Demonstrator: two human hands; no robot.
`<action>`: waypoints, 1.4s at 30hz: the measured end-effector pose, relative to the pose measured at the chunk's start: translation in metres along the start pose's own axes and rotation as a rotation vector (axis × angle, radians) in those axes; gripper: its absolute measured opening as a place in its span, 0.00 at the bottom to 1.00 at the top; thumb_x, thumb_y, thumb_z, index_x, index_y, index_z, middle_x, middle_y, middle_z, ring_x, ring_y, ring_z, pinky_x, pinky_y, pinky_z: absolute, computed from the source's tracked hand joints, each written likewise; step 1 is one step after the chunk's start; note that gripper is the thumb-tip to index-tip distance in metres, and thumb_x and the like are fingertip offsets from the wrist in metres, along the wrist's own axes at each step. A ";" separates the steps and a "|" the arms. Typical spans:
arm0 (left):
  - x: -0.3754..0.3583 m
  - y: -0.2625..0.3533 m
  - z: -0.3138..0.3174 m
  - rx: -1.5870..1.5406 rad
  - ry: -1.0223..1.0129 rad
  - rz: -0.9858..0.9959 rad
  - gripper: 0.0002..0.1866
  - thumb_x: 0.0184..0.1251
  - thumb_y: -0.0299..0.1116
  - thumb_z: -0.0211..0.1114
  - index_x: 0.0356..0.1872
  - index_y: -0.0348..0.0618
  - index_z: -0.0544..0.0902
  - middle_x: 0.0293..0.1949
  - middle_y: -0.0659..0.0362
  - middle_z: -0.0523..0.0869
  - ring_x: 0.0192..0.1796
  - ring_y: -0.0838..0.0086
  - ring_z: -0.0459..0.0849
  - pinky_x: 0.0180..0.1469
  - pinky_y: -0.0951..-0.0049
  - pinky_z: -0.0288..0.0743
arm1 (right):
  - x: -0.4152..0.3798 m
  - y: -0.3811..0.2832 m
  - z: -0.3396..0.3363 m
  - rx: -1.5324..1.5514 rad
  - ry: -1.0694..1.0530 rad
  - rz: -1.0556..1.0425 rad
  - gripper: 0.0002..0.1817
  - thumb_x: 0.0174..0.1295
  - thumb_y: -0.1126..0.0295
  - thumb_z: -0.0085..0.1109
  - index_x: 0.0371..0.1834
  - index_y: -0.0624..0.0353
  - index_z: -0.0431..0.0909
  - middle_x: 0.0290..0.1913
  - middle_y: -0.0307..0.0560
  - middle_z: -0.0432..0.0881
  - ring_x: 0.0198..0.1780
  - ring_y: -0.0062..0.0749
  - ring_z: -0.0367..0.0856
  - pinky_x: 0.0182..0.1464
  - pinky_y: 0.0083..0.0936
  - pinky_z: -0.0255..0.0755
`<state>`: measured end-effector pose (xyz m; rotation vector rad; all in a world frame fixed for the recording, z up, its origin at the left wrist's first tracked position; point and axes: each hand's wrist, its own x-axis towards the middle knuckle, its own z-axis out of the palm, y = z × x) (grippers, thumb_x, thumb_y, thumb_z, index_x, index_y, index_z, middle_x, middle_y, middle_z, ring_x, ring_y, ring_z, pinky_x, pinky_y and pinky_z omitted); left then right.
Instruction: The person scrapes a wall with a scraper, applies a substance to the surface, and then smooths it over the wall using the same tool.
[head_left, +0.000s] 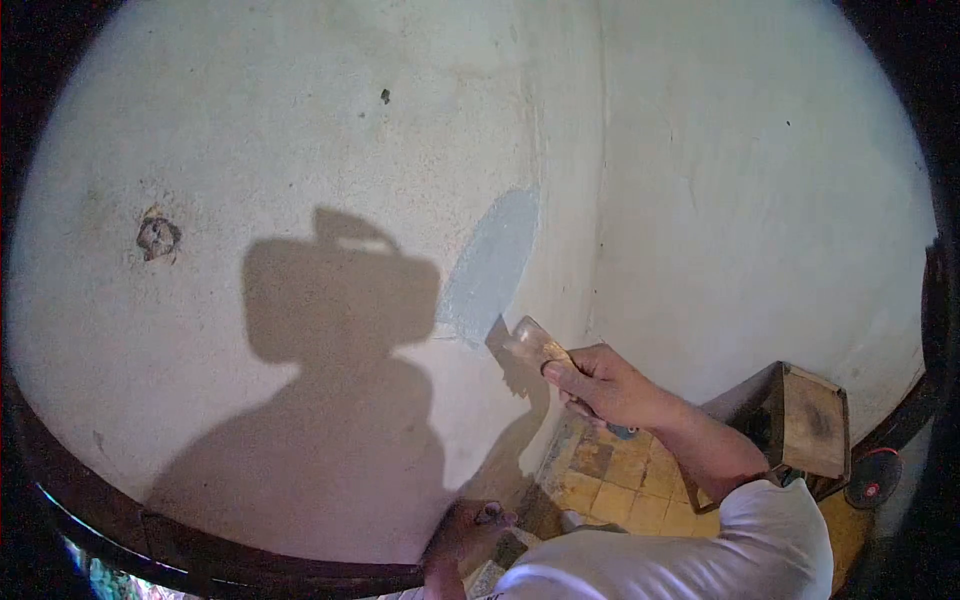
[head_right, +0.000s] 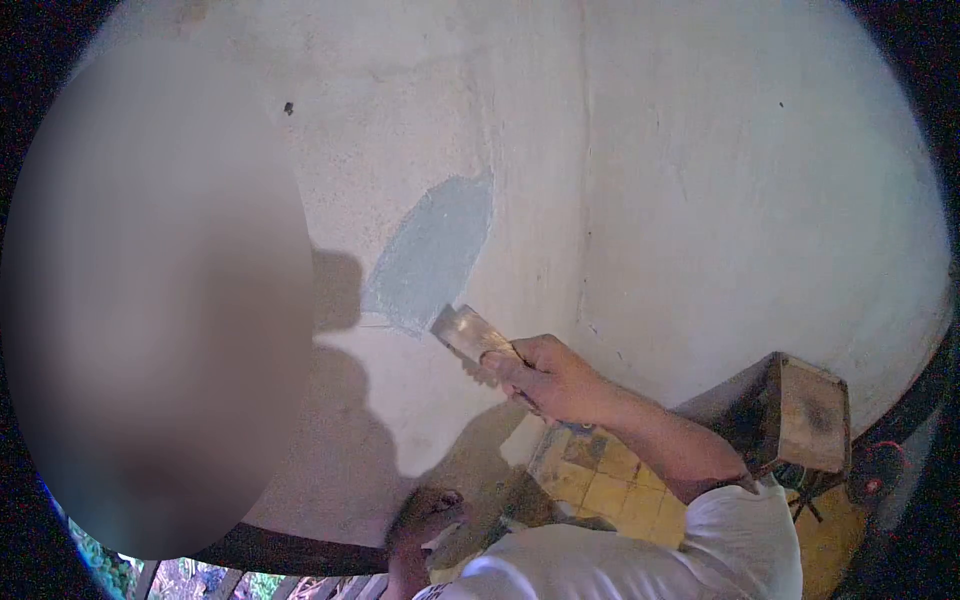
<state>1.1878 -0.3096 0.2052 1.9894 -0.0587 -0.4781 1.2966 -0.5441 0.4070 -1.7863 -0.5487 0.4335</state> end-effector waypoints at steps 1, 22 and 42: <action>0.000 0.004 -0.001 0.008 0.001 -0.019 0.19 0.54 0.49 0.64 0.21 0.42 0.78 0.15 0.64 0.72 0.22 0.80 0.64 0.28 0.71 0.64 | 0.001 0.006 -0.005 -0.010 -0.016 0.043 0.23 0.65 0.51 0.46 0.24 0.61 0.72 0.15 0.34 0.66 0.14 0.16 0.62 0.16 0.19 0.60; -0.002 0.023 -0.001 -0.042 0.079 -0.074 0.19 0.50 0.52 0.65 0.22 0.44 0.81 0.17 0.67 0.74 0.23 0.82 0.67 0.27 0.73 0.64 | 0.000 0.006 -0.014 -0.020 -0.006 0.014 0.23 0.64 0.51 0.47 0.22 0.61 0.71 0.13 0.34 0.66 0.12 0.17 0.63 0.14 0.18 0.59; 0.005 0.004 0.008 -0.133 0.056 -0.063 0.21 0.51 0.55 0.64 0.18 0.46 0.77 0.14 0.70 0.69 0.19 0.83 0.63 0.23 0.75 0.58 | 0.005 0.020 -0.006 -0.068 -0.025 -0.006 0.22 0.66 0.54 0.46 0.20 0.61 0.68 0.12 0.34 0.65 0.12 0.14 0.63 0.14 0.17 0.61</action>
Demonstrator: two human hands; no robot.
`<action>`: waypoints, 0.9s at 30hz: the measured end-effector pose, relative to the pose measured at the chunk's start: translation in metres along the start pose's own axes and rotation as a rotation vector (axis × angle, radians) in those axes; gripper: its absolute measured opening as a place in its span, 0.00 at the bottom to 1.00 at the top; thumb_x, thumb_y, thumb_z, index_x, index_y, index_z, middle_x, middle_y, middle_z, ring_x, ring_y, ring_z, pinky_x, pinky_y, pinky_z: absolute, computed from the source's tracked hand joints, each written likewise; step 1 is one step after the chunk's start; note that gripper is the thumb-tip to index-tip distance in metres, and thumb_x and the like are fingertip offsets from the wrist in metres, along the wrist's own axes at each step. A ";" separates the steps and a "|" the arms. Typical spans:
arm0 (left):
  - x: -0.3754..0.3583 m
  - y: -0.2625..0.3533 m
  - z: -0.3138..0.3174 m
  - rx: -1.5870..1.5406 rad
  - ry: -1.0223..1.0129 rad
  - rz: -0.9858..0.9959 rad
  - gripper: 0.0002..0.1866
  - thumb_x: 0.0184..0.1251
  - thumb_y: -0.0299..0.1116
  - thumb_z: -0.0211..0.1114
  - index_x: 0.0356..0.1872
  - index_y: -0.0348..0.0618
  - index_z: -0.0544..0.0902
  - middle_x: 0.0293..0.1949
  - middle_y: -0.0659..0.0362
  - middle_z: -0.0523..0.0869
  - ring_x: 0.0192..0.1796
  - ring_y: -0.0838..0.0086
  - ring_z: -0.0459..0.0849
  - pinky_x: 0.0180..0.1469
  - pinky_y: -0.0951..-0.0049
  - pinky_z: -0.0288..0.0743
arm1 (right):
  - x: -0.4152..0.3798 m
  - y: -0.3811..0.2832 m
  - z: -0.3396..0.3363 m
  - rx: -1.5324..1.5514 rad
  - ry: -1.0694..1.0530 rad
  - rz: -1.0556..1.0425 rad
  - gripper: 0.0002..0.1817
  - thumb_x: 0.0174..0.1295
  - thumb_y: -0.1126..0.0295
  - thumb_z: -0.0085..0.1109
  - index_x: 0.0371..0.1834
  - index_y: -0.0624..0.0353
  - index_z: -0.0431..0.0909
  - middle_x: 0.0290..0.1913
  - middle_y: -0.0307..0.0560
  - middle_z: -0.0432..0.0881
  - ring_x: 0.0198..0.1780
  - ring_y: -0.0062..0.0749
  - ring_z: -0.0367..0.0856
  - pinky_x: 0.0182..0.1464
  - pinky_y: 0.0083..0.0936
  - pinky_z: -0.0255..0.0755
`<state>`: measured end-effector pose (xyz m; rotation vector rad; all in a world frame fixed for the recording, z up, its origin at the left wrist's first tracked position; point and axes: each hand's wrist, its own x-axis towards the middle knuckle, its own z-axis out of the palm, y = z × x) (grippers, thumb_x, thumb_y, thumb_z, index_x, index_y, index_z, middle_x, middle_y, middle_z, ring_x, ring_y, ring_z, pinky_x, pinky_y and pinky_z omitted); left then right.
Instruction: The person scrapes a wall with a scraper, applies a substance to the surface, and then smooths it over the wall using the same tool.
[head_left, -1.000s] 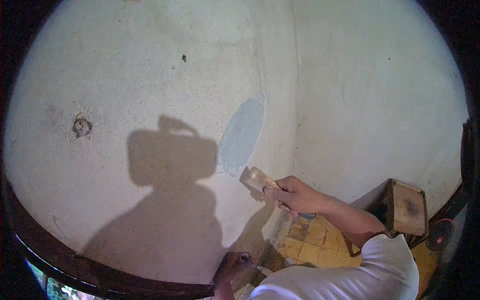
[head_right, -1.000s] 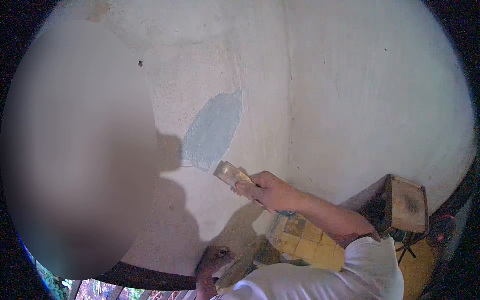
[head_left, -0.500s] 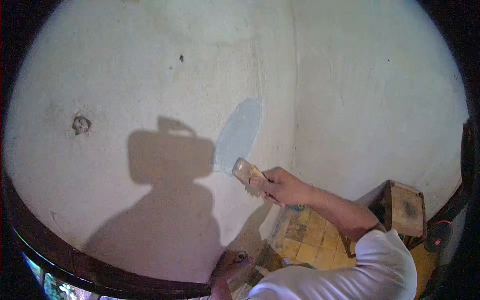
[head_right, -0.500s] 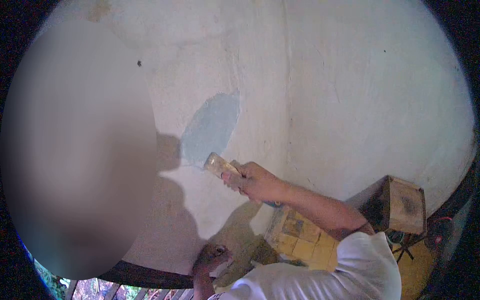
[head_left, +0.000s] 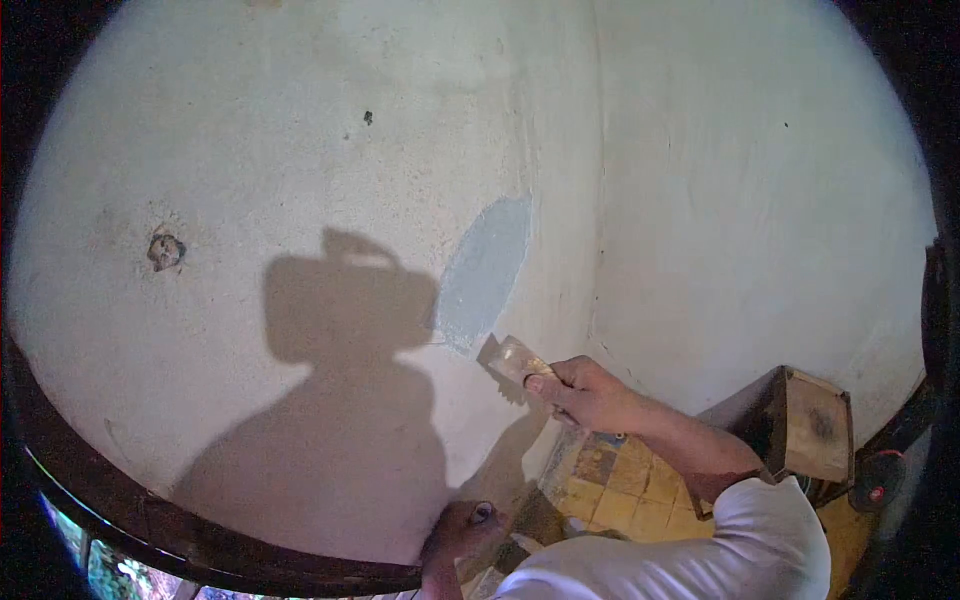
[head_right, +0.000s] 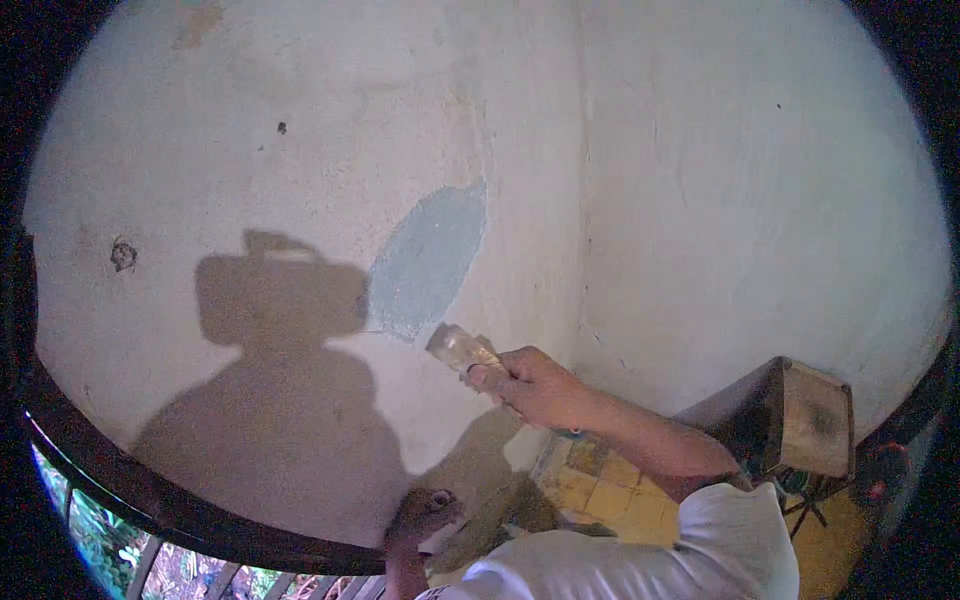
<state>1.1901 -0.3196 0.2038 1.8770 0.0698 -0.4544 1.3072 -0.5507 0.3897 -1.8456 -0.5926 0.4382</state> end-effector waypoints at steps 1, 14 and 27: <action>0.000 -0.002 -0.002 0.015 -0.017 0.013 0.21 0.51 0.55 0.64 0.18 0.47 0.77 0.14 0.70 0.68 0.19 0.83 0.63 0.23 0.75 0.58 | -0.001 0.001 -0.001 0.027 0.013 0.022 0.22 0.66 0.55 0.46 0.19 0.60 0.68 0.12 0.34 0.65 0.12 0.14 0.63 0.14 0.17 0.61; -0.012 0.023 0.008 0.001 0.089 0.136 0.19 0.53 0.49 0.65 0.18 0.43 0.76 0.14 0.70 0.69 0.21 0.83 0.62 0.23 0.73 0.58 | 0.010 -0.002 0.004 -0.055 0.045 -0.059 0.22 0.66 0.54 0.45 0.23 0.62 0.72 0.14 0.34 0.66 0.13 0.14 0.63 0.14 0.16 0.60; -0.002 0.008 0.009 -0.133 0.031 0.140 0.14 0.53 0.42 0.66 0.18 0.43 0.78 0.14 0.72 0.70 0.20 0.85 0.64 0.23 0.76 0.60 | 0.029 0.002 0.007 -0.152 0.036 -0.211 0.23 0.66 0.52 0.43 0.27 0.61 0.75 0.14 0.33 0.65 0.15 0.14 0.63 0.16 0.17 0.61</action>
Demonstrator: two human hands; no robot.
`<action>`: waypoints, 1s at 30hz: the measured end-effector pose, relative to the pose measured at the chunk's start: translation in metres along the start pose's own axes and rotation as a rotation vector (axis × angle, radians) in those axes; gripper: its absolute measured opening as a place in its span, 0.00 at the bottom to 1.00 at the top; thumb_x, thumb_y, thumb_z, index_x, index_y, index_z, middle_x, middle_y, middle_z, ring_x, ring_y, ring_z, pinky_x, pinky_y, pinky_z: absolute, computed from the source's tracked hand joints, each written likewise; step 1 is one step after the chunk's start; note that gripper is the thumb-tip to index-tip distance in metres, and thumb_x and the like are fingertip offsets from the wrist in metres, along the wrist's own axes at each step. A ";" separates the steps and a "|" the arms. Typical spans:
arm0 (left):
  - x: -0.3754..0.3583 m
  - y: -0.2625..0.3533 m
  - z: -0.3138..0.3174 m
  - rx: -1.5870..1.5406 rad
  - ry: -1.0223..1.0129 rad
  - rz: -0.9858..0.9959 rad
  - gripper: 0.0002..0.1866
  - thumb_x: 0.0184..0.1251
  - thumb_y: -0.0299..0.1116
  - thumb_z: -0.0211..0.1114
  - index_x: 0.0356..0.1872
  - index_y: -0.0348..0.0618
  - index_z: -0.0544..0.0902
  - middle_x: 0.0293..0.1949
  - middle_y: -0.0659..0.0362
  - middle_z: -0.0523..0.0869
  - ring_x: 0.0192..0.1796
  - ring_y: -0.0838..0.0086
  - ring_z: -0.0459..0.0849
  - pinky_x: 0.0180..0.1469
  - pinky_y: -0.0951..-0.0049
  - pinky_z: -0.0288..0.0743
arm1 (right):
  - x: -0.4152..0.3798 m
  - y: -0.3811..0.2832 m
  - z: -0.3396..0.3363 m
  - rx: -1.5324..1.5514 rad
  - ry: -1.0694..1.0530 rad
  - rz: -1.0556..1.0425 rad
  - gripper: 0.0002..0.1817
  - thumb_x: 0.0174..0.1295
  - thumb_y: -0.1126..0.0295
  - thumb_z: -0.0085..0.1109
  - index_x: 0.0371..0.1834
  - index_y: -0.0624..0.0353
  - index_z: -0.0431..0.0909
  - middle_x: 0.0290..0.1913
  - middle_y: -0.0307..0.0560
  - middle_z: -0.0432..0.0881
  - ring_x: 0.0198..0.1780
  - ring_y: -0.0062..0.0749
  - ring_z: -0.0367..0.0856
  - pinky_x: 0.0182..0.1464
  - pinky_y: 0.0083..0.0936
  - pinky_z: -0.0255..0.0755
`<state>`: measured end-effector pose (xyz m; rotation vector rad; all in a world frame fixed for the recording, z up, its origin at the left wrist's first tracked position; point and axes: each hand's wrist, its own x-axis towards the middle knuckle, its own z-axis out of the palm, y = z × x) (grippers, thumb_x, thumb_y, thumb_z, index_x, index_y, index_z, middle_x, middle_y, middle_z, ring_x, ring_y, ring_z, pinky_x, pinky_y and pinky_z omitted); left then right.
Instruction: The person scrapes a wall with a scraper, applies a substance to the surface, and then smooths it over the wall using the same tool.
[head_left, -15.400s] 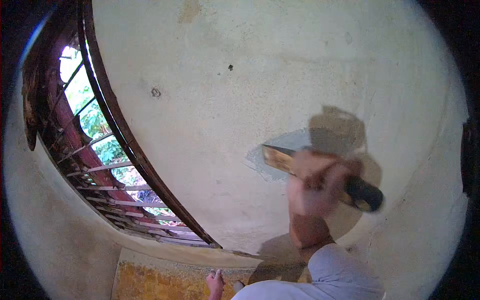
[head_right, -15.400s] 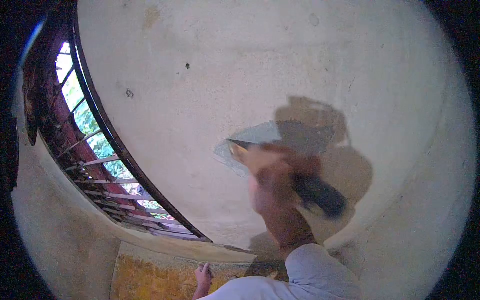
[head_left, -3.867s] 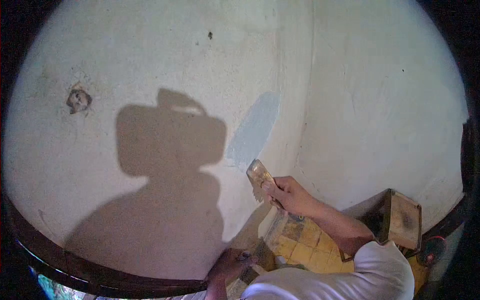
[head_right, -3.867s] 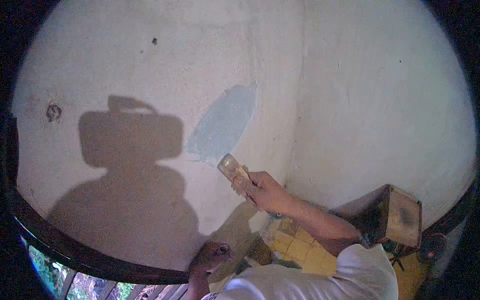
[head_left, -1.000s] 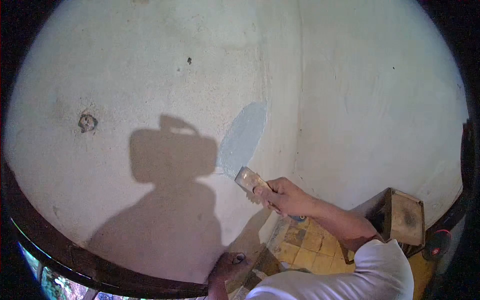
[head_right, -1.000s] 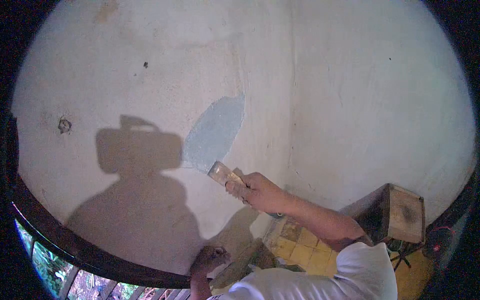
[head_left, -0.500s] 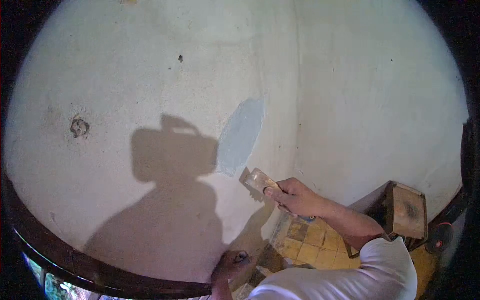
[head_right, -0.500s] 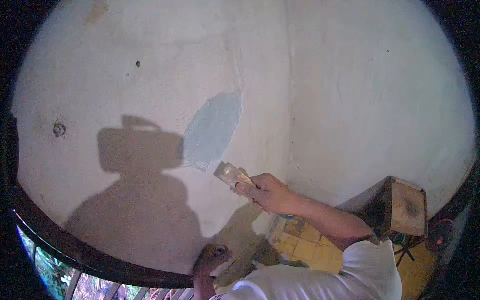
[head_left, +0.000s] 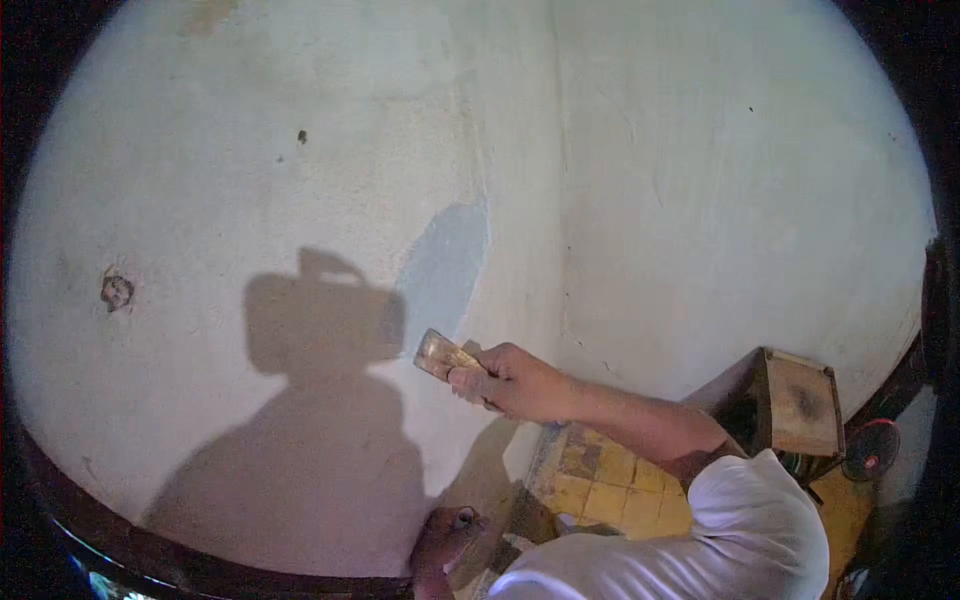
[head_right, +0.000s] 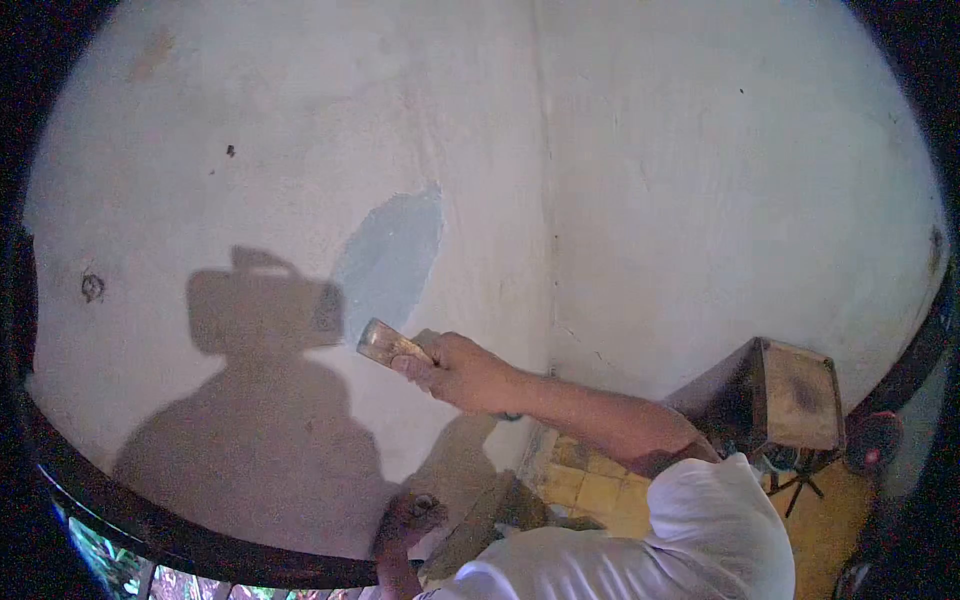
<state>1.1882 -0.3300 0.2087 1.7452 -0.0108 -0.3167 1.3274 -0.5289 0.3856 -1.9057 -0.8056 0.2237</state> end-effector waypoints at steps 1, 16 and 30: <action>0.002 -0.006 -0.006 0.097 -0.014 -0.082 0.14 0.53 0.42 0.66 0.18 0.44 0.78 0.15 0.72 0.71 0.21 0.85 0.65 0.24 0.76 0.61 | 0.005 -0.002 0.002 0.031 0.013 -0.097 0.23 0.66 0.52 0.43 0.27 0.61 0.74 0.14 0.33 0.65 0.15 0.14 0.63 0.16 0.17 0.62; 0.001 -0.005 -0.010 0.256 -0.030 -0.061 0.16 0.52 0.46 0.65 0.21 0.42 0.79 0.17 0.66 0.75 0.23 0.82 0.69 0.28 0.74 0.65 | -0.030 -0.010 -0.015 0.100 -0.023 0.191 0.26 0.64 0.49 0.45 0.21 0.61 0.73 0.12 0.34 0.65 0.11 0.16 0.62 0.14 0.18 0.60; -0.002 -0.001 0.000 0.086 -0.039 -0.098 0.16 0.52 0.46 0.64 0.24 0.42 0.80 0.17 0.64 0.75 0.23 0.80 0.68 0.29 0.71 0.65 | 0.001 -0.012 0.003 0.041 -0.020 0.078 0.24 0.66 0.52 0.45 0.23 0.63 0.73 0.15 0.34 0.66 0.13 0.15 0.63 0.14 0.18 0.61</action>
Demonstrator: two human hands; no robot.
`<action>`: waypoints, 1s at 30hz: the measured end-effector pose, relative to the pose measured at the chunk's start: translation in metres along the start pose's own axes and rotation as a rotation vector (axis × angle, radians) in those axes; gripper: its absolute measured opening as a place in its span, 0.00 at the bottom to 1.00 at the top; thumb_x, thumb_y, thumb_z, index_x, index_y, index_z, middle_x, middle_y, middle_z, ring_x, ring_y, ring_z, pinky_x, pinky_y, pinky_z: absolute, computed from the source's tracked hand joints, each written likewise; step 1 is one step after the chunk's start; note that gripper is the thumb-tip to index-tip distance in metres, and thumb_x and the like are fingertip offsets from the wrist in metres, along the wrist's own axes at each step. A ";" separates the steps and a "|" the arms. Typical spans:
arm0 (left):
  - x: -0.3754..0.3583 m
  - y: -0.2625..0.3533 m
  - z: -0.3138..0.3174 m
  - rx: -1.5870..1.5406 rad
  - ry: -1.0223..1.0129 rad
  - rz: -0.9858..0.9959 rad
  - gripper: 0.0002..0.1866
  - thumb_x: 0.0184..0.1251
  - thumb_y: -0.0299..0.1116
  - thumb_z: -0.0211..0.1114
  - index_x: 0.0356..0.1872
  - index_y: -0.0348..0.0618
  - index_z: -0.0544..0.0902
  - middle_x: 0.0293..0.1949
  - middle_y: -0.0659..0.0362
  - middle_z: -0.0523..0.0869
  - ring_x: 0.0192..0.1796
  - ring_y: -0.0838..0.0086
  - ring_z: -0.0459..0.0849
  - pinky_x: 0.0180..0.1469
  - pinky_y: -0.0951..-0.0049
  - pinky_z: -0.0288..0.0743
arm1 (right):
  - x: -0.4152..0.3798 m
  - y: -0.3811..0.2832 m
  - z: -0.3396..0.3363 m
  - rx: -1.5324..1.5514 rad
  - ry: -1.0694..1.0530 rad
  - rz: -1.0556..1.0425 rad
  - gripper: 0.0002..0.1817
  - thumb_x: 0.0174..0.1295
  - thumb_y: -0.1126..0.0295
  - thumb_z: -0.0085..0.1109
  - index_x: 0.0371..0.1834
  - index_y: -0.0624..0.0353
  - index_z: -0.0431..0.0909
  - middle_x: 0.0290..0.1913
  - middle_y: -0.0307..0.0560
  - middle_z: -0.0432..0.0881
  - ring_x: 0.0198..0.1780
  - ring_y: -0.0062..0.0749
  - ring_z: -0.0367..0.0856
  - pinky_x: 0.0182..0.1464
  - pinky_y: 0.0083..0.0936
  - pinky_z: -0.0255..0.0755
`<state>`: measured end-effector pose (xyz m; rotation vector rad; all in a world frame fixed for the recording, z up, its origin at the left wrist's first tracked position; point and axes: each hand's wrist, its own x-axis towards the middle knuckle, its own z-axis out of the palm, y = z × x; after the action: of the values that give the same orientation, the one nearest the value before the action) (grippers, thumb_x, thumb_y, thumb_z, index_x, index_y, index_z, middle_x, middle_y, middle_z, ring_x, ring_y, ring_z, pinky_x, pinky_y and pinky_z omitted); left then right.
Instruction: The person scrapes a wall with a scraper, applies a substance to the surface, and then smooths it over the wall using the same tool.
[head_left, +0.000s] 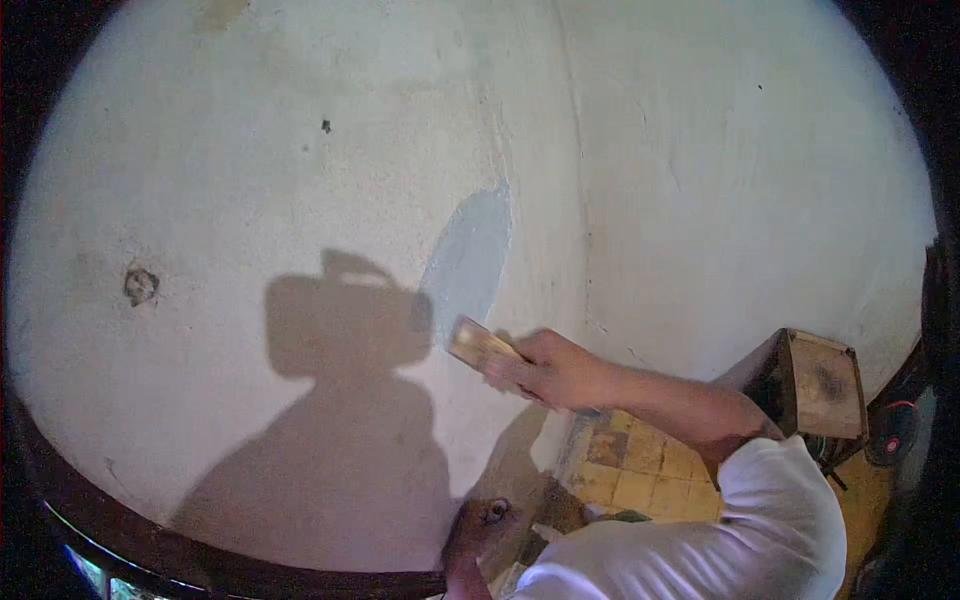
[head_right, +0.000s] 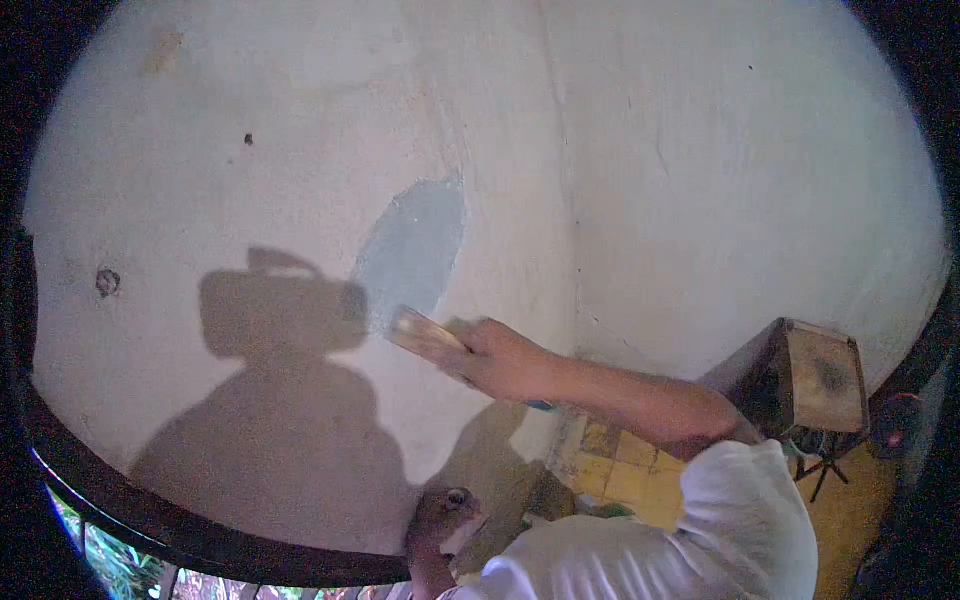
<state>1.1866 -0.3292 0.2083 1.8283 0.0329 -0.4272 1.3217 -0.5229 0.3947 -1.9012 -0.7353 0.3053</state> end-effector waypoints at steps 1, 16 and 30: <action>-0.003 0.008 0.000 0.093 0.028 0.016 0.17 0.52 0.47 0.64 0.23 0.42 0.79 0.17 0.65 0.74 0.23 0.81 0.67 0.29 0.71 0.65 | 0.008 -0.001 0.004 0.019 0.041 -0.187 0.24 0.66 0.53 0.44 0.24 0.63 0.73 0.15 0.34 0.66 0.13 0.14 0.63 0.14 0.17 0.61; -0.003 0.008 -0.001 0.096 0.040 0.059 0.13 0.53 0.42 0.66 0.20 0.44 0.78 0.16 0.71 0.71 0.21 0.83 0.65 0.25 0.76 0.61 | -0.032 -0.015 -0.010 0.038 0.048 0.110 0.26 0.62 0.49 0.49 0.19 0.62 0.71 0.13 0.35 0.65 0.15 0.17 0.61 0.17 0.23 0.59; -0.002 0.007 -0.004 0.168 -0.066 -0.025 0.13 0.55 0.42 0.63 0.24 0.40 0.81 0.18 0.67 0.75 0.25 0.83 0.69 0.29 0.75 0.67 | -0.014 0.000 -0.003 0.056 0.024 0.076 0.24 0.63 0.49 0.48 0.23 0.60 0.72 0.14 0.32 0.66 0.16 0.15 0.62 0.17 0.20 0.59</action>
<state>1.1878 -0.3271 0.2168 1.9796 -0.0262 -0.5204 1.3122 -0.5333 0.3942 -1.8794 -0.6334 0.3470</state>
